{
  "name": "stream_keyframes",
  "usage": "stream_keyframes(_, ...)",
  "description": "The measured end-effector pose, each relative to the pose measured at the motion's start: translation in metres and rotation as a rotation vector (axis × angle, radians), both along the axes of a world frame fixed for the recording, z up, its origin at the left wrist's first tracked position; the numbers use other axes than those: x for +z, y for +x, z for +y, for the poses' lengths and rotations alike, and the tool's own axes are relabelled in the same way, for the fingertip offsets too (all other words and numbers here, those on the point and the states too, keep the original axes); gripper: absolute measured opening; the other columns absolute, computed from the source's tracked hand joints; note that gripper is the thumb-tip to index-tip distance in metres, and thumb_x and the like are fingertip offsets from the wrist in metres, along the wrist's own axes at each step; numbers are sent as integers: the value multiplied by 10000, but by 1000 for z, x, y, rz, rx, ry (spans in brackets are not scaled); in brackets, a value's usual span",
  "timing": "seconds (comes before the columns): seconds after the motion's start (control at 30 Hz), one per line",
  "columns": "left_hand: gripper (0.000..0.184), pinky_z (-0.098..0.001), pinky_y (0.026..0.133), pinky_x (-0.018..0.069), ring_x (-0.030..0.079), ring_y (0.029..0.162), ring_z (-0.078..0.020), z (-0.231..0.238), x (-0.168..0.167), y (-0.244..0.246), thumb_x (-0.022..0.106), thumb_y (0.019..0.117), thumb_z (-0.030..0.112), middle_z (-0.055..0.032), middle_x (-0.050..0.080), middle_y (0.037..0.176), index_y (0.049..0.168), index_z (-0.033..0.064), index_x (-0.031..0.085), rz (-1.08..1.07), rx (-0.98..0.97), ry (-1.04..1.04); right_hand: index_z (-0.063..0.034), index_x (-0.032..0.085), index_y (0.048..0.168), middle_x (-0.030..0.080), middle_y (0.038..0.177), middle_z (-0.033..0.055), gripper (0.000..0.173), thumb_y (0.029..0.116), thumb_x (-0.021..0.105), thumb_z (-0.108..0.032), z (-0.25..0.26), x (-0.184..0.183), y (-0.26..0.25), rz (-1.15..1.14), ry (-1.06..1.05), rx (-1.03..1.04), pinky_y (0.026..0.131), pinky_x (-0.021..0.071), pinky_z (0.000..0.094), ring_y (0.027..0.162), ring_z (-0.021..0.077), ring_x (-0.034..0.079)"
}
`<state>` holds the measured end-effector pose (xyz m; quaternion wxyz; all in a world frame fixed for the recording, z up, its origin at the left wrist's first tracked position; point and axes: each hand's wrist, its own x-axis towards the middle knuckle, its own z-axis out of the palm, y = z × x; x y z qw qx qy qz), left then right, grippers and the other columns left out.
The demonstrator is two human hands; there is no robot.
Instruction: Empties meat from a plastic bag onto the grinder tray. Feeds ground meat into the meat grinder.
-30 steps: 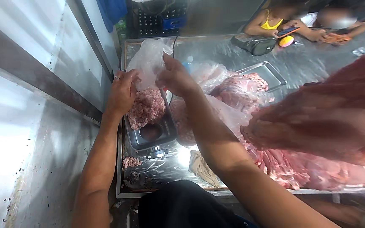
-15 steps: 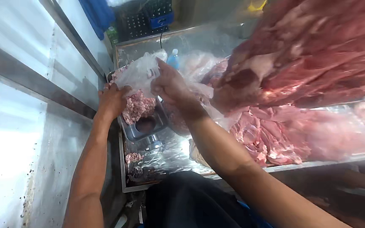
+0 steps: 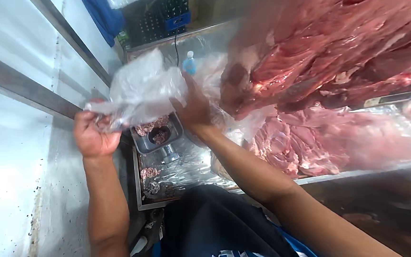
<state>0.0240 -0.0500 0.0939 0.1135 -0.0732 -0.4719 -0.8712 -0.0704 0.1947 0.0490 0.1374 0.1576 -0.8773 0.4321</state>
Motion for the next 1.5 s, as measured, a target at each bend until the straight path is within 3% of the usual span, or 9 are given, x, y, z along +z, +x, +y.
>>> stream_keyframes(0.17, 786, -310, 668, 594, 659, 762, -111, 36, -17, 69, 873, 766, 272, -9, 672, 962, 1446, 202, 485, -365, 4, -1057, 22, 672, 1242, 702, 1143, 272, 351, 956, 678, -180, 77, -71, 29, -6, 13, -142, 926, 520, 645, 1064, 430, 684)
stream_keyframes(0.27, 353, -460, 918, 576, 702, 1008, -196, 70, -50, 93, 756, 898, 228, -79, 733, 1135, 1235, 130, 722, -551, -259, -1420, -7, 619, 1219, 695, 1066, 142, 265, 964, 549, -16, 115, -72, 47, -443, -413, -179, 805, 583, 481, 944, 233, 690)
stream_keyframes(0.43, 260, -159, 709, 537, 625, 762, 44, 109, -92, 108, 585, 1042, 328, 97, 691, 847, 946, 142, 740, -247, -463, -536, -161, 571, 1132, 696, 940, 36, 419, 1113, 212, -375, 183, -80, 86, -1178, -1396, -165, 769, 605, 428, 879, 165, 689)
stream_keyframes(0.53, 303, -301, 752, 628, 735, 806, -107, 151, -111, 101, 655, 973, 443, -13, 766, 929, 1062, 177, 769, -419, -373, 331, -186, 565, 733, 492, 514, -96, 415, 1051, 298, -184, 229, -93, 101, -1302, -1289, -167, 412, 437, 153, 416, -22, 456)
stream_keyframes(0.67, 471, -374, 783, 625, 728, 979, -236, 187, -156, 88, 494, 1039, 493, -140, 710, 1201, 1335, 146, 613, -465, -244, 758, -150, 726, 909, 685, 729, -50, 211, 990, 537, -196, 296, -103, 117, -1330, -873, 204, 451, 481, 137, 521, -21, 573)
stream_keyframes(0.83, 356, -189, 529, 522, 671, 677, -61, 226, -184, 115, 763, 881, 276, -70, 751, 1112, 1218, 199, 679, -624, -287, 629, -260, 783, 1117, 775, 949, -78, 267, 953, 679, -443, 330, -87, 127, -1158, -1025, 451, 704, 612, 203, 798, -2, 714)
stream_keyframes(1.1, 151, -182, 369, 341, 388, 408, -49, 206, -297, 118, 424, 990, 85, 10, 480, 589, 901, 92, 546, -1254, 161, 555, -121, 528, 1329, 654, 1054, 78, 280, 1070, 445, -193, 179, -186, 55, -1532, -961, 30, 851, 584, 501, 947, 224, 669)
stream_keyframes(1.37, 541, -264, 461, 393, 481, 558, -118, 70, -253, 86, 496, 940, -6, -43, 541, 783, 1463, 127, 453, -1153, 481, -20, -86, 544, 1241, 636, 962, 78, 294, 972, 478, 12, 44, -213, 12, -1549, -822, 178, 701, 580, 407, 782, 185, 639)
stream_keyframes(1.5, 438, -215, 423, 416, 443, 464, -50, 61, -204, 99, 442, 920, 30, 46, 485, 645, 1346, 106, 512, -875, 364, 171, -111, 569, 1023, 607, 745, 19, 172, 928, 519, 23, 44, -202, 2, -1609, -882, 303, 547, 523, 288, 593, 102, 574)
